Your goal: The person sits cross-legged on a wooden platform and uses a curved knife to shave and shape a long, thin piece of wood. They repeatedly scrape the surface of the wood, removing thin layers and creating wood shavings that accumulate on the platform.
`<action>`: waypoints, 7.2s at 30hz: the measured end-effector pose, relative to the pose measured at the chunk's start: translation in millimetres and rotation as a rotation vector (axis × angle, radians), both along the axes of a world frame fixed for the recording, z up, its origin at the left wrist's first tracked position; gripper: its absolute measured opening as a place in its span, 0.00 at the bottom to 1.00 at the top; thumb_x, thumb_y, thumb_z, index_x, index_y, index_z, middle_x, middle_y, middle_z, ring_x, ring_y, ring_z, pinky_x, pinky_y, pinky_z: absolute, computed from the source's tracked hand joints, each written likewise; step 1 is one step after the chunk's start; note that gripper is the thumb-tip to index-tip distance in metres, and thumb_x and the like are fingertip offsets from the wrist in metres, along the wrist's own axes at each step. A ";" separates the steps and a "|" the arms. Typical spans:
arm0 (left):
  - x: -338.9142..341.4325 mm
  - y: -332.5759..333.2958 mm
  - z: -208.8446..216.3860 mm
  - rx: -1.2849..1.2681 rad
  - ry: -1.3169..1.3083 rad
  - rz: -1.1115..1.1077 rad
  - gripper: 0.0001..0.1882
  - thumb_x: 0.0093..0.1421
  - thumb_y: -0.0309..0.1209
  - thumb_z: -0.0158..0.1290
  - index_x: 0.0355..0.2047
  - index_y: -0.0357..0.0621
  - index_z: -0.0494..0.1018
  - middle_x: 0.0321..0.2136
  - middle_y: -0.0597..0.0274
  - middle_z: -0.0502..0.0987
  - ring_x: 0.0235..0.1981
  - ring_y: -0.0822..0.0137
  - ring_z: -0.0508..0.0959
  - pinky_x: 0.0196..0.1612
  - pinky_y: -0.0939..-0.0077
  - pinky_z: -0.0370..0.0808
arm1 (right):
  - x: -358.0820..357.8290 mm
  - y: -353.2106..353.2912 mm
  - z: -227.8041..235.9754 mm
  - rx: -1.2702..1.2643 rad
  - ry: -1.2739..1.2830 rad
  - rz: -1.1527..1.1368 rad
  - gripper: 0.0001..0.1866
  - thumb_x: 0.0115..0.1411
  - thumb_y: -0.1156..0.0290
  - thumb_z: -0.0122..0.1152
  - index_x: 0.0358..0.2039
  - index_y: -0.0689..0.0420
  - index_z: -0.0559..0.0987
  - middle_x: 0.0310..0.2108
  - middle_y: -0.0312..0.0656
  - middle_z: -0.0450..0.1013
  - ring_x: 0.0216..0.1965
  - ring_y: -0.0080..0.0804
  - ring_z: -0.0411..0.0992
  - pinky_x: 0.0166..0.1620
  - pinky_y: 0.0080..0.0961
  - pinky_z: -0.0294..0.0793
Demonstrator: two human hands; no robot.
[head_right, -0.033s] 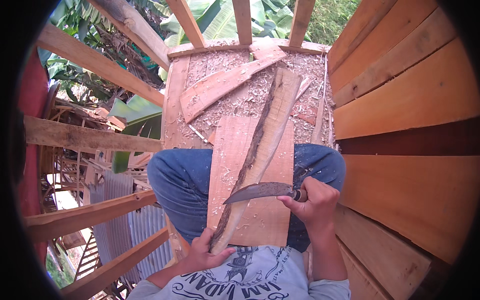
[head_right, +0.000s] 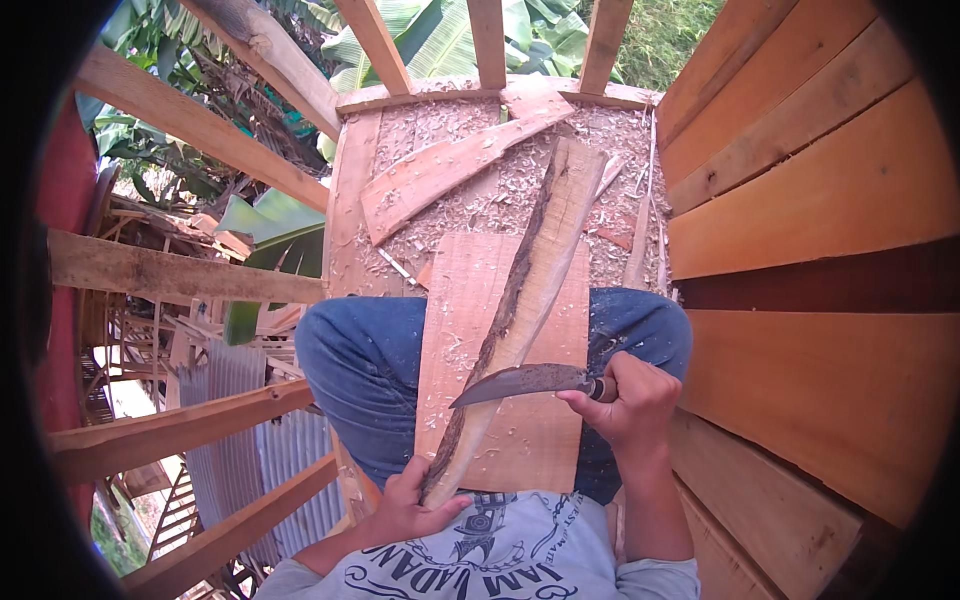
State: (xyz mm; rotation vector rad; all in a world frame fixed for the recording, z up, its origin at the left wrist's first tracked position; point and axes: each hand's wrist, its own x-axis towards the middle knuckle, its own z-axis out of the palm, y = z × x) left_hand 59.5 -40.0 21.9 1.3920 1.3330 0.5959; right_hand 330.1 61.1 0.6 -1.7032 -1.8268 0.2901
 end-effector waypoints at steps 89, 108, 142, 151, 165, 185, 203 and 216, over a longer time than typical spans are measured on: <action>-5.2 -22.6 -8.3 0.087 0.055 -0.064 0.21 0.54 0.36 0.63 0.36 0.35 0.64 0.19 0.53 0.76 0.18 0.64 0.79 0.21 0.74 0.73 | 53.3 10.4 -4.6 -0.068 0.060 -0.441 0.35 0.53 0.37 0.58 0.13 0.61 0.65 0.09 0.43 0.56 0.12 0.39 0.56 0.18 0.29 0.56; -2.6 -15.9 -2.7 0.080 0.072 -0.106 0.22 0.54 0.36 0.63 0.36 0.33 0.65 0.20 0.52 0.76 0.19 0.61 0.80 0.22 0.74 0.74 | 50.5 19.0 -14.6 -0.006 0.069 -0.460 0.33 0.58 0.43 0.56 0.12 0.59 0.62 0.09 0.39 0.52 0.13 0.32 0.51 0.18 0.28 0.53; -9.8 -0.6 -13.8 -0.392 -0.340 0.157 0.17 0.62 0.40 0.52 0.35 0.39 0.62 0.18 0.68 0.67 0.18 0.82 0.66 0.20 0.85 0.63 | 9.7 -12.2 0.7 -0.239 0.330 -0.205 0.24 0.60 0.59 0.59 0.18 0.63 0.63 0.13 0.41 0.56 0.16 0.26 0.53 0.20 0.25 0.55; -8.3 3.5 -16.0 -0.473 -0.579 0.107 0.25 0.61 0.54 0.49 0.34 0.42 0.61 0.14 0.67 0.63 0.10 0.80 0.60 0.16 0.86 0.59 | -22.4 -10.1 3.4 -0.161 0.307 0.046 0.17 0.57 0.65 0.62 0.20 0.61 0.68 0.14 0.48 0.64 0.15 0.46 0.67 0.20 0.32 0.63; -10.7 -3.4 -26.8 -0.630 -0.878 -0.065 0.27 0.59 0.56 0.50 0.29 0.45 0.56 0.13 0.70 0.58 0.13 0.78 0.57 0.18 0.82 0.53 | -24.9 -1.5 30.6 0.008 0.024 0.325 0.27 0.52 0.51 0.65 0.12 0.56 0.64 0.10 0.41 0.60 0.11 0.39 0.64 0.16 0.30 0.60; -6.0 -0.4 -22.5 -0.634 -0.804 -0.151 0.28 0.60 0.58 0.47 0.29 0.45 0.56 0.15 0.73 0.55 0.15 0.80 0.56 0.18 0.83 0.51 | -5.7 3.6 36.7 -0.071 -0.027 0.138 0.24 0.49 0.52 0.67 0.14 0.56 0.67 0.10 0.41 0.60 0.13 0.41 0.66 0.17 0.31 0.64; -6.3 3.8 -31.0 -0.719 -0.908 -0.147 0.30 0.58 0.61 0.47 0.28 0.44 0.57 0.16 0.74 0.54 0.14 0.80 0.56 0.17 0.85 0.50 | -5.9 1.0 25.1 -0.085 0.083 0.226 0.26 0.51 0.52 0.66 0.12 0.58 0.66 0.11 0.42 0.61 0.13 0.41 0.66 0.16 0.30 0.62; -4.4 4.2 -26.1 -0.743 -0.912 -0.183 0.33 0.55 0.66 0.45 0.27 0.46 0.56 0.12 0.73 0.58 0.11 0.83 0.57 0.13 0.90 0.48 | -25.8 -12.2 15.3 -0.063 0.166 0.357 0.24 0.53 0.52 0.64 0.14 0.57 0.67 0.12 0.44 0.62 0.13 0.42 0.66 0.17 0.32 0.63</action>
